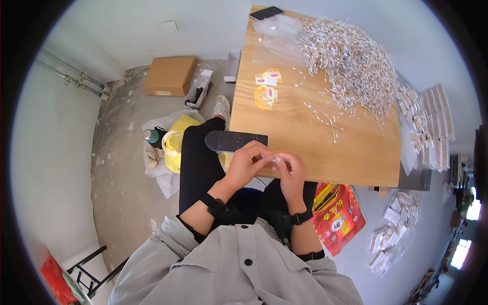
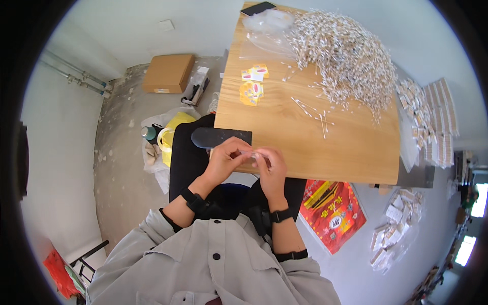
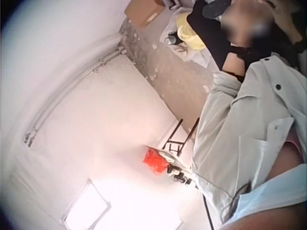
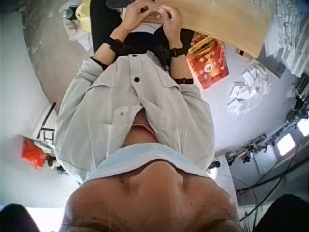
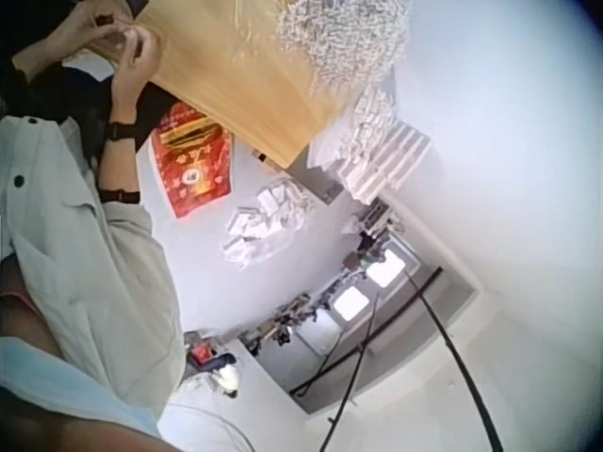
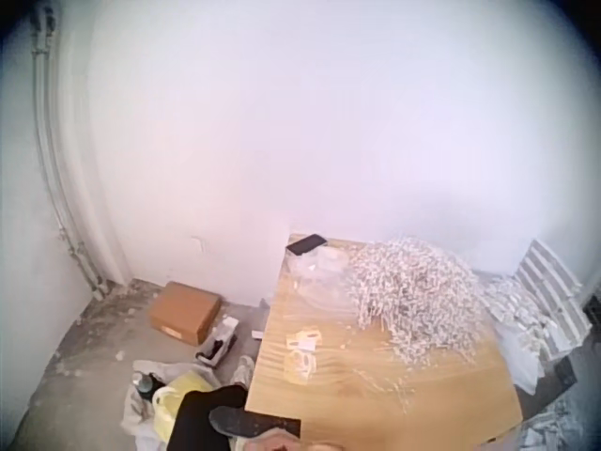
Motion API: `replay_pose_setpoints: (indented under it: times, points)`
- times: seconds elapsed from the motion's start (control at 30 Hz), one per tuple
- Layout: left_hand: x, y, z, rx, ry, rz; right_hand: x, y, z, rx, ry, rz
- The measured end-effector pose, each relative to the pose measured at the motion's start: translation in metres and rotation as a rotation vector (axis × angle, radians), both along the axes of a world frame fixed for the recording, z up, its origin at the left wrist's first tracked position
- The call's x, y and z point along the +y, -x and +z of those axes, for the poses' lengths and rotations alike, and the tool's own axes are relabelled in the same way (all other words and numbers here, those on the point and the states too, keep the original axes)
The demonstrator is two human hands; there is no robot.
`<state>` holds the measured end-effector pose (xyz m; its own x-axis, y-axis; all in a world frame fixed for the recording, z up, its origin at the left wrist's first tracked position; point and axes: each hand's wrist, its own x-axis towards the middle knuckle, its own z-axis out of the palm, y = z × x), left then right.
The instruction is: The person sits on the floor and gathers loose cotton swabs from a pile on a wooden table. They align the swabs into a neat rectangular bundle and place them into a small plastic wrapper. The person then folds the wrapper to seal the cotton swabs inside.
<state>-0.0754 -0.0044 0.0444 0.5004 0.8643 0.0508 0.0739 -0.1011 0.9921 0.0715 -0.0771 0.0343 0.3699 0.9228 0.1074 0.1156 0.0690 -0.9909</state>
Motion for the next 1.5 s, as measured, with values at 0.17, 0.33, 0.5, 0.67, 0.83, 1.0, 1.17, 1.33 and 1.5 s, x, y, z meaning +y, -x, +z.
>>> replay_pose_setpoints:
  times: [0.17,0.33,0.5,0.67,0.83,1.0,1.17,1.33,1.5]
  points:
    - [-0.002,-0.004,-0.017,-0.026,0.119,0.008,0.003,0.001,-0.009,0.018,0.033,-0.003]
    - [-0.005,-0.004,-0.021,-0.081,0.271,0.026,0.004,0.011,-0.003,0.325,0.232,-0.072]
    - [-0.012,-0.003,-0.023,-0.152,0.362,0.003,0.004,0.021,-0.006,0.504,0.239,-0.144]
    - [-0.007,0.0,-0.018,-0.241,0.38,-0.031,0.008,0.021,-0.004,0.59,0.284,-0.179]
    - [-0.002,0.008,0.001,0.021,0.013,-0.139,0.01,0.019,-0.002,0.655,0.337,-0.185]
    - [-0.006,0.009,0.013,0.128,-0.123,-0.112,0.01,0.021,-0.003,0.684,0.319,-0.165]
    - [-0.003,0.011,0.011,0.22,-0.103,-0.105,0.007,0.011,-0.005,0.71,0.338,-0.069]
    - [-0.001,0.009,0.015,0.26,-0.098,-0.116,-0.004,-0.007,0.009,0.076,0.271,-0.1]
    - [-0.002,0.011,0.013,0.229,-0.246,-0.062,-0.007,-0.005,0.046,-0.523,0.083,0.045]
